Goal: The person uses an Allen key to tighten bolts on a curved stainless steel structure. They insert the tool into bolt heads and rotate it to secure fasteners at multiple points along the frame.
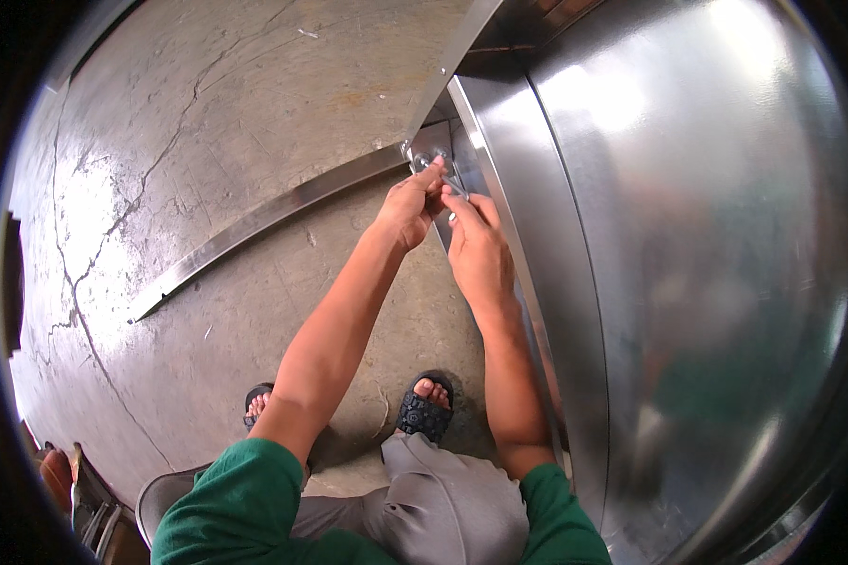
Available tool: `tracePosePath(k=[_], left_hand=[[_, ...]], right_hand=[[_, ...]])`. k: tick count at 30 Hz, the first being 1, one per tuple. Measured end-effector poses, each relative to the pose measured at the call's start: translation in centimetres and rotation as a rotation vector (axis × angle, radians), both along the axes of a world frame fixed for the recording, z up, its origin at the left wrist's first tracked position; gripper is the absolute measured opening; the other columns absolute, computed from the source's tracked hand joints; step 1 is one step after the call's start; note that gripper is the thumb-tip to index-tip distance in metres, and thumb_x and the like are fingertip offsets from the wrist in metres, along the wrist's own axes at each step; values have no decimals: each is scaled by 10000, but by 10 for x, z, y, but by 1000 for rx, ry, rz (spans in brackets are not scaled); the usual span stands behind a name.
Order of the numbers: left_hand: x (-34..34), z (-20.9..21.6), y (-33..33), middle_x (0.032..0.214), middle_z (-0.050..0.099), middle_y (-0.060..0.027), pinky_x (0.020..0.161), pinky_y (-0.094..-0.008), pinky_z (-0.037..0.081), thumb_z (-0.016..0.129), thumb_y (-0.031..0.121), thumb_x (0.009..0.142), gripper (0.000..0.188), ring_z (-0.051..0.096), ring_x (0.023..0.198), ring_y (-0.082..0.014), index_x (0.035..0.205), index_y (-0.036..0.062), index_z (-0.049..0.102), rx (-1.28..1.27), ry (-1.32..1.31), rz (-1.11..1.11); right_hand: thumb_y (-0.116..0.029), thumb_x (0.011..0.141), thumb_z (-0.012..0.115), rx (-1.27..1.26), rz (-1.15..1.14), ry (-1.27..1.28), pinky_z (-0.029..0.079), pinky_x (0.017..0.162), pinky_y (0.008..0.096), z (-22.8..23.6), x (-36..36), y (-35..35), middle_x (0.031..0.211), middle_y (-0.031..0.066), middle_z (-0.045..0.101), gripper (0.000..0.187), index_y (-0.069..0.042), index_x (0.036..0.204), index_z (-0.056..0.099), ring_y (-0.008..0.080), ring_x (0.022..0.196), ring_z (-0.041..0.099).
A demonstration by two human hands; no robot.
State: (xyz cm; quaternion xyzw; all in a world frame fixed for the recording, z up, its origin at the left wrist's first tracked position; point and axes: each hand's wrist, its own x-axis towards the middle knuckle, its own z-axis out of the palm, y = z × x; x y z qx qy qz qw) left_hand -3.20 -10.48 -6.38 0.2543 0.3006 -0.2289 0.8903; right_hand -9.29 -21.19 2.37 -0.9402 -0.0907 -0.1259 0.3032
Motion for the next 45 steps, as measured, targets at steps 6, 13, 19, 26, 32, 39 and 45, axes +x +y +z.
tracePosePath(k=[6, 13, 19, 26, 32, 39, 45], left_hand=[[4, -2, 0, 911, 662, -90, 689, -287, 563, 589, 113, 1014, 124, 665, 782, -175, 1023, -9, 610, -94, 6, 3], [-8, 10, 2, 977, 671, -91, 745, -290, 553, 520, 113, 1042, 148, 678, 852, -200, 1098, -2, 595, -110, -38, 36], [-2, 6, -4, 912, 691, -87, 640, -262, 534, 681, 124, 960, 121, 631, 697, -154, 949, 6, 655, 217, 31, 39], [5, 3, -4, 872, 693, -105, 613, -273, 553, 658, 77, 961, 100, 620, 641, -155, 972, -22, 659, 78, 43, 69], [4, 4, -4, 939, 692, -123, 655, -283, 575, 604, 62, 986, 104, 640, 693, -165, 1021, -33, 628, -23, 24, 63], [4, -5, -2, 933, 668, -102, 698, -297, 587, 552, 56, 1011, 154, 656, 763, -171, 1134, -34, 571, -61, -28, 19], [-4, -10, -5, 1000, 652, -110, 748, -298, 602, 506, 53, 1038, 182, 666, 828, -188, 1194, -28, 553, -159, -50, 93]], right_hand=[[-86, 938, 668, 297, -197, 217, 541, 652, 376, 7, -13, 4, 955, 147, 706, 215, 1, 1132, 700, 262, 713, 684], [-101, 949, 676, -105, -54, 16, 545, 722, 382, -2, -12, -9, 1112, 196, 655, 196, -6, 1119, 701, 275, 784, 678], [-99, 958, 666, -74, -95, 79, 548, 748, 378, -3, -13, -5, 1318, 224, 551, 199, -31, 1143, 697, 289, 826, 671], [-107, 973, 643, 60, -356, 95, 538, 639, 330, -3, -12, 7, 958, 160, 693, 259, -19, 1216, 653, 214, 734, 679], [-3, 940, 557, 133, -25, -51, 536, 594, 329, -19, 0, -1, 853, 134, 692, 183, -4, 1062, 692, 217, 657, 684], [-116, 963, 616, 363, -208, -73, 470, 551, 295, -10, -14, 9, 722, 79, 624, 152, 14, 886, 637, 154, 577, 614], [-278, 968, 682, 589, -486, 357, 415, 513, 307, 4, -9, 4, 603, 33, 542, 317, 14, 879, 597, 123, 550, 581]])
